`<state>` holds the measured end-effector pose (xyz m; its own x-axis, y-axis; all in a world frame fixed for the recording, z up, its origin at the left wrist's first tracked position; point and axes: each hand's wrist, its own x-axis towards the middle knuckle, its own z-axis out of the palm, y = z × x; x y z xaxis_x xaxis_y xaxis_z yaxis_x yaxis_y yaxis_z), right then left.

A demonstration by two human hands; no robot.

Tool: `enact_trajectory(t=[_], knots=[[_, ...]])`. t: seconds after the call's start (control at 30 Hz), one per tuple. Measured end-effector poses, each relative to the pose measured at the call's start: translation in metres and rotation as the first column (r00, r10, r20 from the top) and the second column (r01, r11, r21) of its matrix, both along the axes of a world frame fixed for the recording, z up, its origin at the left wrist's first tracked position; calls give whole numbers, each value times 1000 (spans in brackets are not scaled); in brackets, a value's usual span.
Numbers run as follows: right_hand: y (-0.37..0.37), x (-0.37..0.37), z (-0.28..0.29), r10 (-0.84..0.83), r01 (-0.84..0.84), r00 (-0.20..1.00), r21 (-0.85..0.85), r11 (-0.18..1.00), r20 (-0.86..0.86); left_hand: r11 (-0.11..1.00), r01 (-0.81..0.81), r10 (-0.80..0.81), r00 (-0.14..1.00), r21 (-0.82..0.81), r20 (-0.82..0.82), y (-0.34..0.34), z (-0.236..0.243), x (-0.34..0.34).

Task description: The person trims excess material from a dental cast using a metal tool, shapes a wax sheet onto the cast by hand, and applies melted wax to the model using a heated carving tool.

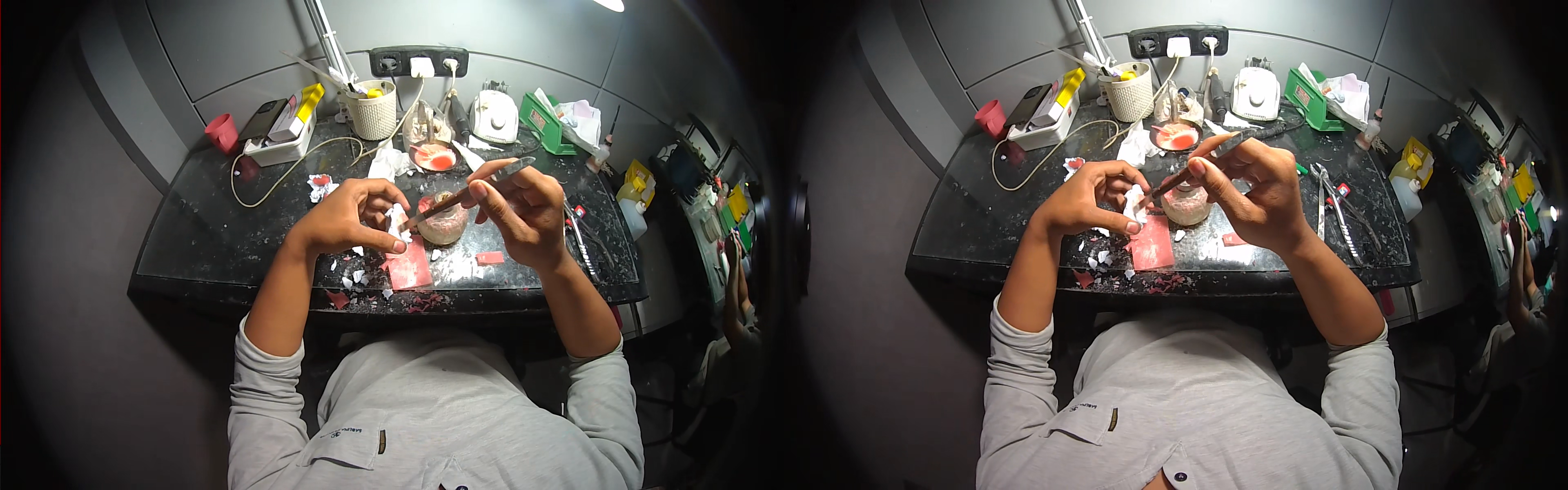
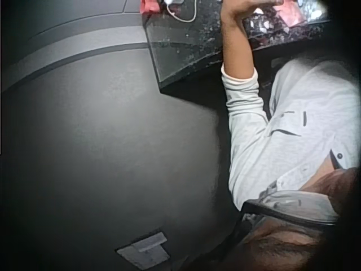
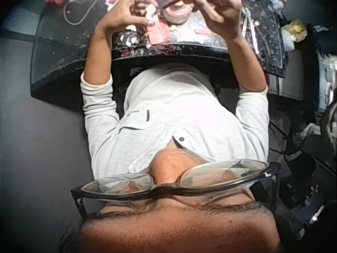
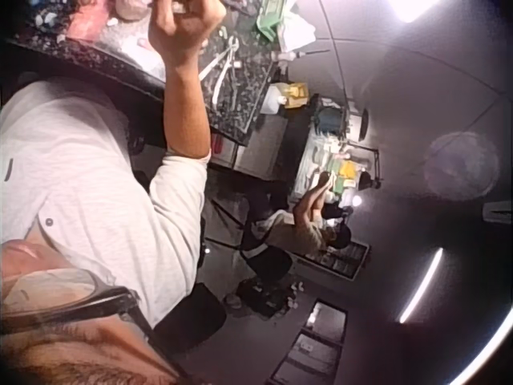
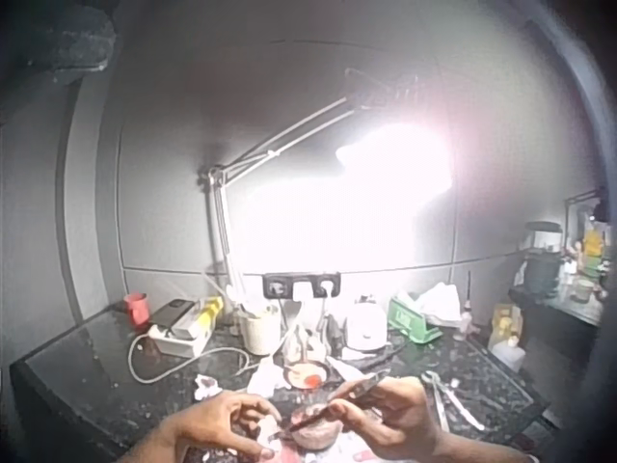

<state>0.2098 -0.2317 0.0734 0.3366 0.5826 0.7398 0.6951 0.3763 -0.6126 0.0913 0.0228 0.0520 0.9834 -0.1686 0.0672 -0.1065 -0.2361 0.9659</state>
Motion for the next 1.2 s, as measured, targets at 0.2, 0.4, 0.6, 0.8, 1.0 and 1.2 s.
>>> enact_trajectory(t=[0.2, 0.4, 0.6, 0.8, 1.0, 1.2], knots=[[3, 0, -2, -16, 19, 999, 62, 998, -33, 1000, 8, -8, 1000, 15, 15, 0, -1, 2], [5, 2, -6, -22, 27, 998, 85, 996, -64, 999, 9, -11, 999, 43, 47, -1, 0, 1], [5, -1, -5, -57, 62, 997, 87, 994, -59, 998, 13, -16, 999, 67, 48, -1, 2, -1], [4, -4, -4, -68, 72, 995, 61, 996, -68, 997, 14, -17, 999, 72, 38, 0, 0, 1], [6, -3, -4, -112, 113, 994, 94, 989, -12, 996, 14, -21, 997, 88, 76, -1, 4, 1], [-5, 13, 8, -272, 284, 958, 172, 943, -92, 1000, -9, 6, 996, 30, 93, 1, 2, 0]])
